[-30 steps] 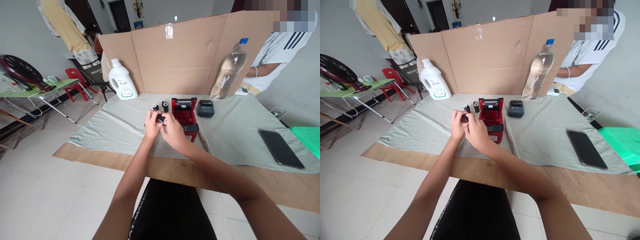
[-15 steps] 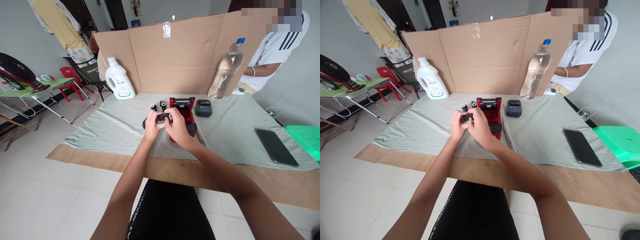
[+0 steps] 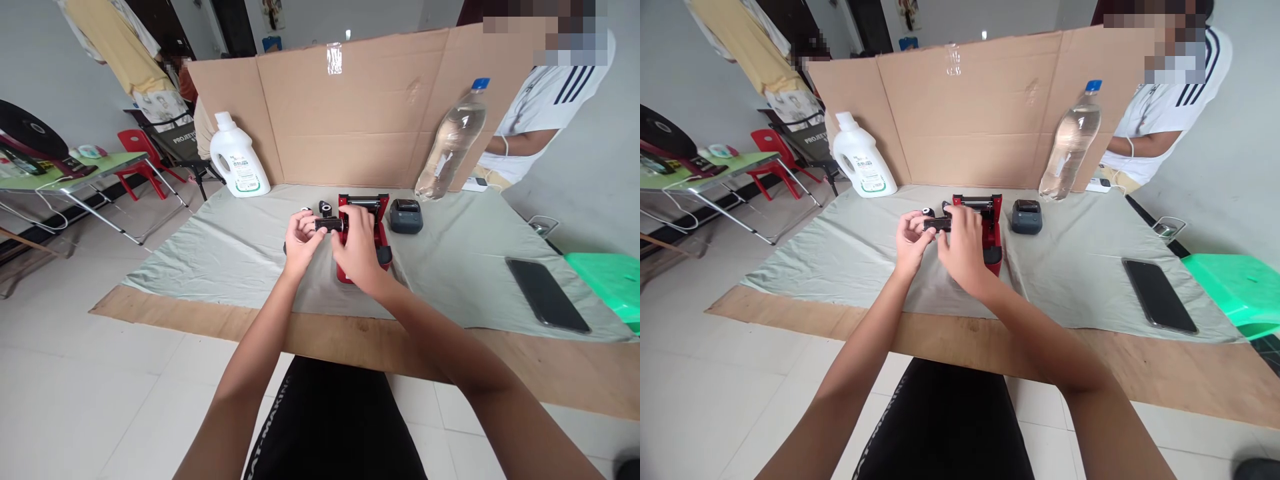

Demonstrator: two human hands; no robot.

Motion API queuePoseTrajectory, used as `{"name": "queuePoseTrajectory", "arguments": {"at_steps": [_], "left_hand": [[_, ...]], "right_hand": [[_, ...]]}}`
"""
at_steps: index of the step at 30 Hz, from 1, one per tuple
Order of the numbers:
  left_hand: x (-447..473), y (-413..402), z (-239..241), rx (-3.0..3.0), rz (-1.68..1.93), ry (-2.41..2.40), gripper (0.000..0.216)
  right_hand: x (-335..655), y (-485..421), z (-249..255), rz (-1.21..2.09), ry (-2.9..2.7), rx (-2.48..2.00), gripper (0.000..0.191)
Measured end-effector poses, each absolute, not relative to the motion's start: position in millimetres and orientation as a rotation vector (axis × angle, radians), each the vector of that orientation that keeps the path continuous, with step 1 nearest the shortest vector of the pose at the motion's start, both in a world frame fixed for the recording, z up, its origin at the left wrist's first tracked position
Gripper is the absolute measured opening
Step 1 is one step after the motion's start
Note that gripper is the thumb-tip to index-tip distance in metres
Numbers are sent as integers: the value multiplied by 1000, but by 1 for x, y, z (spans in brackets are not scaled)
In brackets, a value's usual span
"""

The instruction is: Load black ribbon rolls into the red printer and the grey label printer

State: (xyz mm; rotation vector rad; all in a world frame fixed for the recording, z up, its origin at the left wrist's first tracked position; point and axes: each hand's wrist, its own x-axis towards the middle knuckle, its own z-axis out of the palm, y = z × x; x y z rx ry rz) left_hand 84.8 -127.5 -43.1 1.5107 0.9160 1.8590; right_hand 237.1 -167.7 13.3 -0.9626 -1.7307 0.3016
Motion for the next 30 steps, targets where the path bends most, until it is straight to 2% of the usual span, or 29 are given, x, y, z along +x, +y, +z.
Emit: {"name": "queuePoseTrajectory", "arguments": {"at_steps": [2,4,7,10,15,18,23,26,30], "left_hand": [[75,-117,-38,1490,1888,978,63],[62,-103,-30,1486,1877,1109,59],[47,-79,-12,1549,1696,1387,45],[45,-59,4,1733,1368,1576,31],[64,-38,7,2023,807,1711,29],[74,-32,-1,2026,652,1772,29],[73,-33,-5,2042,607,1815,36],[60,-36,1,2018,725,1812,40],[26,-36,12,1892,958,1900,27]], "right_hand": [[228,-189,6,59,-1880,-908,35],[215,-217,-12,-8,-2119,-690,33],[194,-253,-50,17,-2470,-255,28],[182,-268,-79,95,-2651,-16,30],[182,-260,-92,175,-2747,-98,29],[181,-256,-92,231,-2757,-129,29],[180,-256,-91,296,-2738,-156,27],[182,-256,-88,324,-2734,-177,28],[183,-255,-86,370,-2725,-180,29]]}}
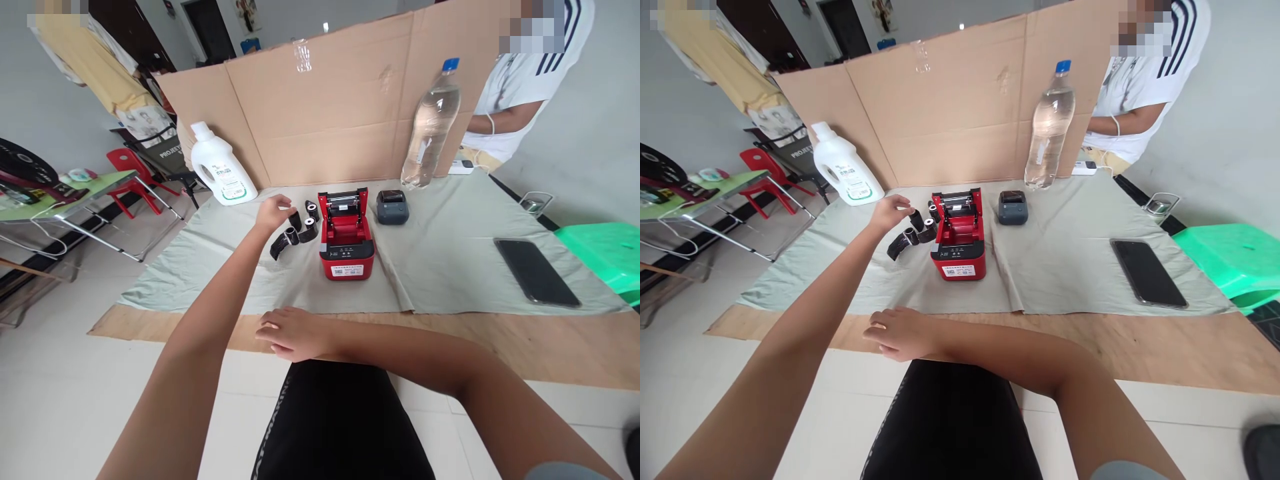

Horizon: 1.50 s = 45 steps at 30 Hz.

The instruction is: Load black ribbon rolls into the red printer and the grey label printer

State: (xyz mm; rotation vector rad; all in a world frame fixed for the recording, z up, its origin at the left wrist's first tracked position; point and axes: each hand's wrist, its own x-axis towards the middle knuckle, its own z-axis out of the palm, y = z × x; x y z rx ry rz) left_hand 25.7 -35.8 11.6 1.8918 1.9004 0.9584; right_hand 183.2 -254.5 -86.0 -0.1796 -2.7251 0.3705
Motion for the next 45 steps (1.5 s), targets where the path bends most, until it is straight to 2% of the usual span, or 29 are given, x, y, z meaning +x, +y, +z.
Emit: {"name": "queuePoseTrajectory", "arguments": {"at_steps": [4,10,18,22,26,35,39,43,45], "left_hand": [[-2,-43,15,1807,841,1933,20],[0,-68,2,1941,573,1654,41],[6,-48,-7,1923,786,1964,34],[4,-19,-7,1834,724,2032,42],[5,3,-11,1743,713,2020,36],[14,-4,-18,1592,1050,1947,26],[21,-22,1,1643,1383,1616,36],[38,-58,17,1790,1508,1199,64],[52,-81,18,1859,1506,1128,61]], "right_hand": [[183,-253,-87,409,-2700,-179,30],[182,-253,-88,411,-2695,-189,31],[185,-255,-79,445,-2737,-210,29],[185,-254,-80,453,-2750,-196,26],[183,-253,-85,447,-2722,-182,24],[181,-250,-95,438,-2680,-175,24],[180,-251,-98,387,-2645,-174,25],[195,-241,-59,288,-2587,-186,19],[214,-226,-22,201,-2430,-230,18]]}}
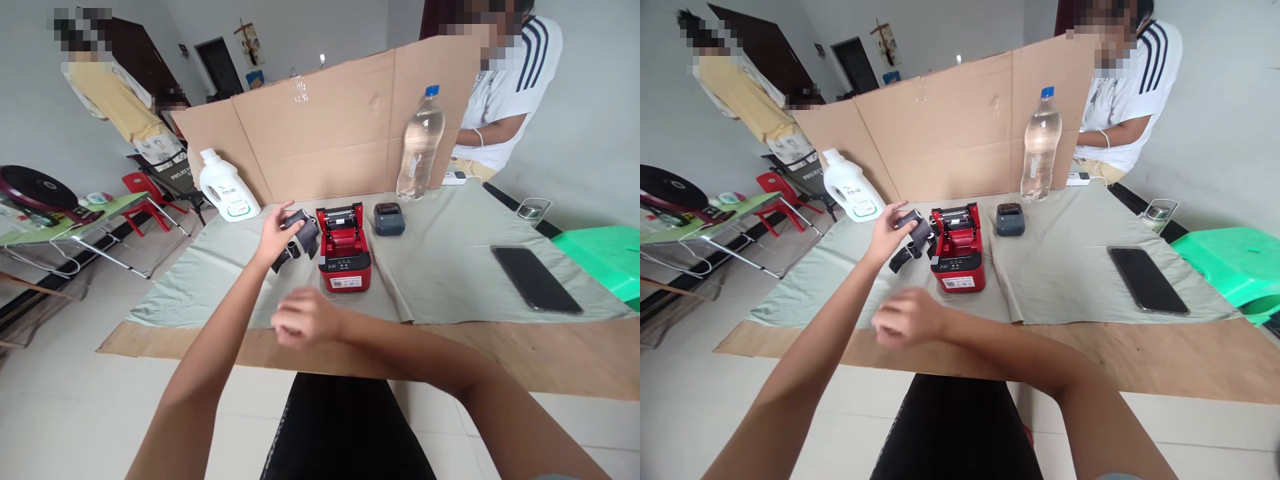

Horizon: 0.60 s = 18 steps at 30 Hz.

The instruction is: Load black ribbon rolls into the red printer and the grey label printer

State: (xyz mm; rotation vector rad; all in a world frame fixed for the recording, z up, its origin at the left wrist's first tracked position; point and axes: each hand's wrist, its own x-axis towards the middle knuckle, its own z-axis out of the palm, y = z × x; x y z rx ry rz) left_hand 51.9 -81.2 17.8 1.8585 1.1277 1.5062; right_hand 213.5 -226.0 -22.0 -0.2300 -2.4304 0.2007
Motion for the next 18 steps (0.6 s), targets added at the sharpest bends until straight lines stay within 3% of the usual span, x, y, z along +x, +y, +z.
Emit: {"name": "queuePoseTrajectory", "arguments": {"at_steps": [3,7,11,18], "left_hand": [[79,-111,14,1890,1556,1019,42],[115,-125,6,1626,1672,875,48],[138,-116,-5,1413,1628,818,57],[135,-122,-21,1629,1485,926,49]], "right_hand": [[252,-192,33,165,-1997,-516,14],[306,-149,74,330,-1894,-813,22],[338,-130,79,612,-2183,-901,36],[345,-120,73,631,-2310,-996,18]]}}
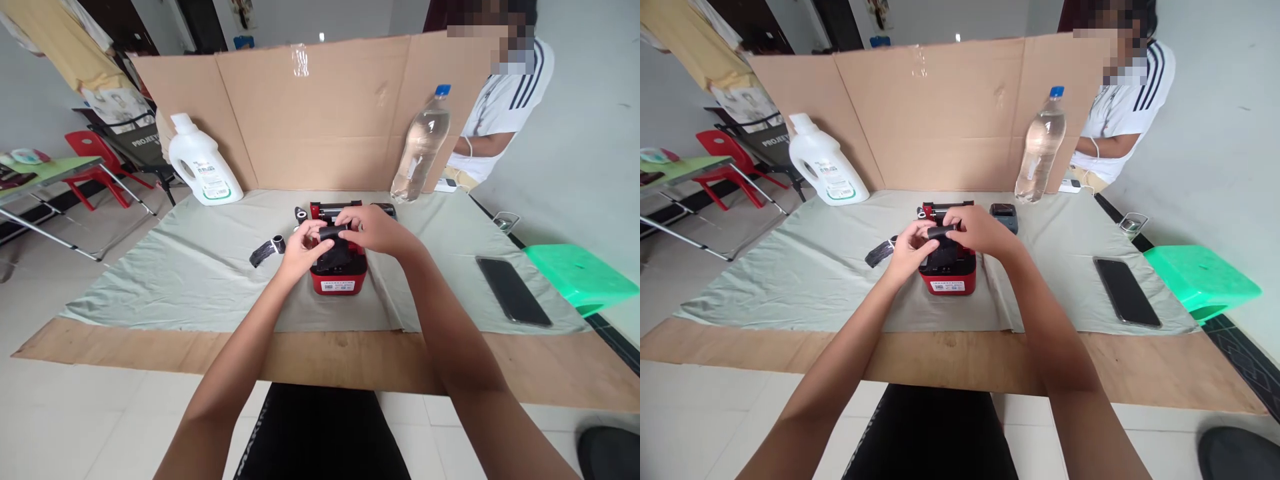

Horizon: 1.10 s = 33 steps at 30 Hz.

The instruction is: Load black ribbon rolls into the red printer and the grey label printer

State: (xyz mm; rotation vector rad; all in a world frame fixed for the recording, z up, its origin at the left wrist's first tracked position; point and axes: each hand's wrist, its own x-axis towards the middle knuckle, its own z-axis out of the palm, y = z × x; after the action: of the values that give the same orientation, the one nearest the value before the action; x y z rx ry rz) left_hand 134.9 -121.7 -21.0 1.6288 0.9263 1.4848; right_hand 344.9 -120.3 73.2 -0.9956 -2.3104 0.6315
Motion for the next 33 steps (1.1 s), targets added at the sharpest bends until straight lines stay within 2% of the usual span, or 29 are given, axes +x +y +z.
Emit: {"name": "queuePoseTrajectory", "arguments": {"at_steps": [7,15,20,23,26,29,33], "left_hand": [[129,-130,-27,1624,1499,1129,36],[127,-124,-40,1591,1541,1153,53],[124,-126,-39,1706,1569,1064,31],[122,-128,-36,1934,1580,984,53],[122,-132,-33,2115,1514,887,62],[122,-137,-34,2266,1463,795,86],[118,-147,-39,2479,1428,670,86]], "right_hand": [[341,-111,62,557,-2480,-1005,21],[324,-124,61,399,-2539,-1105,7],[324,-125,62,367,-2531,-1132,6],[329,-120,61,365,-2540,-1203,12],[333,-116,59,355,-2554,-1311,13],[335,-114,56,313,-2580,-1373,16],[329,-114,53,266,-2624,-1423,21]]}}
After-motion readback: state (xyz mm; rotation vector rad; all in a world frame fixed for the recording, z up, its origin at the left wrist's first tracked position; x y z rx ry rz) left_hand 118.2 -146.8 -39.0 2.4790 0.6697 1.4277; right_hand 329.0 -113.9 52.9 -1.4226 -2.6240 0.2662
